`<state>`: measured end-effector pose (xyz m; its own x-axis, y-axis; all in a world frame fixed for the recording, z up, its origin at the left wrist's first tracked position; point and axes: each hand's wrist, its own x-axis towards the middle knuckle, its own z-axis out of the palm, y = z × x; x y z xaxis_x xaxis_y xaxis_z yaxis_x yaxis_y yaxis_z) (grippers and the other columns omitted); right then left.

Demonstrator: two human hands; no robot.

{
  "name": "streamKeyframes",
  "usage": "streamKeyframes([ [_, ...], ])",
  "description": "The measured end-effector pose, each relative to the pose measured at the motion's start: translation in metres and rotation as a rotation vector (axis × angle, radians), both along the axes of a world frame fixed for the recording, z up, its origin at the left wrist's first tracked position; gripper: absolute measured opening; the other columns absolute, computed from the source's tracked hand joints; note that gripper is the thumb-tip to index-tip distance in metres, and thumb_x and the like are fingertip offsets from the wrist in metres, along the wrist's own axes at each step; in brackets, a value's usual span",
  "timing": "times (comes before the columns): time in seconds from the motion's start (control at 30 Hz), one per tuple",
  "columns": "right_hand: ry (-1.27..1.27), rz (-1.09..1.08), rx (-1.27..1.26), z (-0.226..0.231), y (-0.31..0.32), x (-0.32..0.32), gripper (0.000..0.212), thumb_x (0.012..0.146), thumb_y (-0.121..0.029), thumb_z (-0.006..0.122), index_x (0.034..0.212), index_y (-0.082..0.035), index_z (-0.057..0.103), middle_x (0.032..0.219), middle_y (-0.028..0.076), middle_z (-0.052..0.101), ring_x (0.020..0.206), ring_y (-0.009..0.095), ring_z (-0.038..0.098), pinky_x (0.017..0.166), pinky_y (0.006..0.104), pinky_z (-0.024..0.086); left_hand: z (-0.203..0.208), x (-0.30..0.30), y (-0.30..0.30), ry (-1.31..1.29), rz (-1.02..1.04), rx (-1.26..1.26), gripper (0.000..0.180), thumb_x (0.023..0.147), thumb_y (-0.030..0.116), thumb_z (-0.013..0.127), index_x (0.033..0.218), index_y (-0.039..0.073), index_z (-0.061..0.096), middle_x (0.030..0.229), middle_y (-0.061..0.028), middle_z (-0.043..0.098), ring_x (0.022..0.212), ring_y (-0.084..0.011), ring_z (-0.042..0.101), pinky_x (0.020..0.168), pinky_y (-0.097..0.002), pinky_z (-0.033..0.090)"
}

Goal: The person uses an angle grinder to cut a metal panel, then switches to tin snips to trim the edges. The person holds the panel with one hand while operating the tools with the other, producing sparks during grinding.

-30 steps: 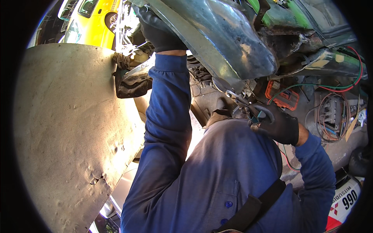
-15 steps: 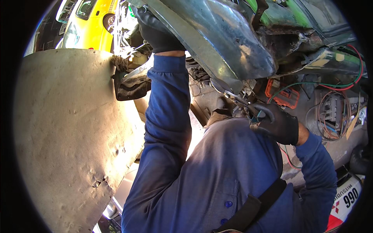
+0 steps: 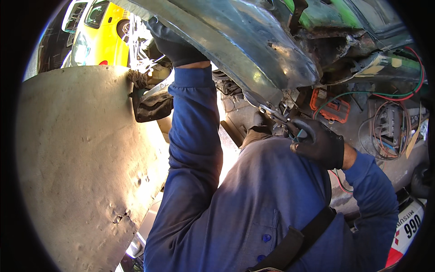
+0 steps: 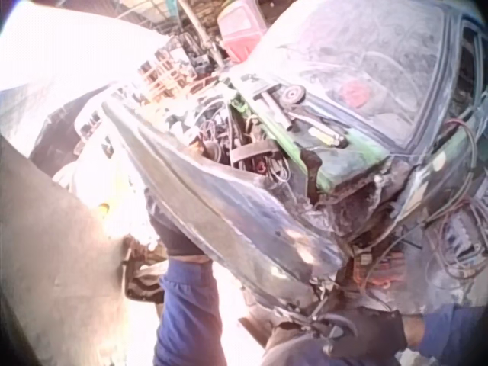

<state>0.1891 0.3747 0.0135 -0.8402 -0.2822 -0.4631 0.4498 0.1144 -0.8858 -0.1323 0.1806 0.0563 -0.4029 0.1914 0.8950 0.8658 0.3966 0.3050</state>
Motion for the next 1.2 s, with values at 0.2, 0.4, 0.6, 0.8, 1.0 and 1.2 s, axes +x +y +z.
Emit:
streamKeyframes([
  [0.2, 0.014, 0.060, 0.127, 0.002, 0.002, -0.003, 0.074, 0.097, -0.027, 0.077, 0.150, 0.011, 0.043, 0.125, 0.020, 0.062, 0.112, 0.022, 0.061, 0.100, 0.0384, 0.051, 0.004, -0.004, -0.005, 0.145, 0.062, -0.103, 0.026, 0.096, 0.008, 0.075, 0.121, 0.000, 0.072, 0.107, -0.0121, 0.079, 0.092, -0.0256, 0.078, 0.081, -0.0372, 0.065],
  [0.4, 0.127, 0.098, 0.054, 0.002, 0.005, -0.011, 0.072, 0.095, -0.026, 0.080, 0.154, 0.004, 0.049, 0.108, 0.012, 0.066, 0.097, 0.019, 0.062, 0.087, 0.0354, 0.052, 0.007, 0.007, 0.000, 0.080, 0.017, -0.103, 0.021, 0.097, 0.009, 0.074, 0.116, 0.000, 0.075, 0.105, -0.0126, 0.080, 0.092, -0.0254, 0.078, 0.080, -0.0362, 0.065],
  [0.6, 0.155, 0.065, 0.046, 0.010, 0.004, -0.007, 0.074, 0.096, -0.030, 0.078, 0.156, 0.003, 0.048, 0.115, 0.016, 0.066, 0.103, 0.022, 0.063, 0.092, 0.0378, 0.053, 0.008, 0.008, 0.004, 0.050, -0.041, -0.104, 0.022, 0.099, 0.010, 0.071, 0.119, -0.001, 0.075, 0.108, -0.0140, 0.080, 0.090, -0.0242, 0.079, 0.081, -0.0362, 0.065],
  [0.8, 0.106, 0.050, 0.135, 0.008, -0.001, 0.001, 0.074, 0.095, -0.032, 0.078, 0.154, 0.004, 0.050, 0.124, 0.018, 0.064, 0.108, 0.024, 0.063, 0.097, 0.0403, 0.052, 0.005, 0.017, 0.010, -0.259, -0.286, 0.212, 0.027, 0.099, 0.011, 0.074, 0.123, 0.000, 0.073, 0.111, -0.0137, 0.080, 0.091, -0.0248, 0.079, 0.083, -0.0364, 0.066],
  [1.0, 0.058, -0.004, -0.054, 0.000, -0.003, 0.006, 0.071, 0.095, -0.022, 0.077, 0.150, 0.010, 0.046, 0.127, 0.019, 0.061, 0.115, 0.021, 0.061, 0.102, 0.0359, 0.051, 0.010, 0.012, 0.005, 0.067, -0.036, -0.036, 0.031, 0.092, 0.012, 0.080, 0.121, 0.002, 0.074, 0.107, -0.0127, 0.080, 0.095, -0.0278, 0.078, 0.086, -0.0392, 0.064],
  [1.2, 0.130, -0.017, 0.070, 0.000, -0.008, 0.004, 0.063, 0.091, -0.027, 0.077, 0.143, 0.003, 0.060, 0.109, 0.013, 0.067, 0.102, 0.021, 0.063, 0.094, 0.0376, 0.052, 0.022, 0.019, -0.001, 0.216, 0.190, -0.249, 0.031, 0.088, 0.014, 0.084, 0.117, 0.005, 0.076, 0.104, -0.0126, 0.079, 0.094, -0.0292, 0.078, 0.085, -0.0401, 0.064],
])
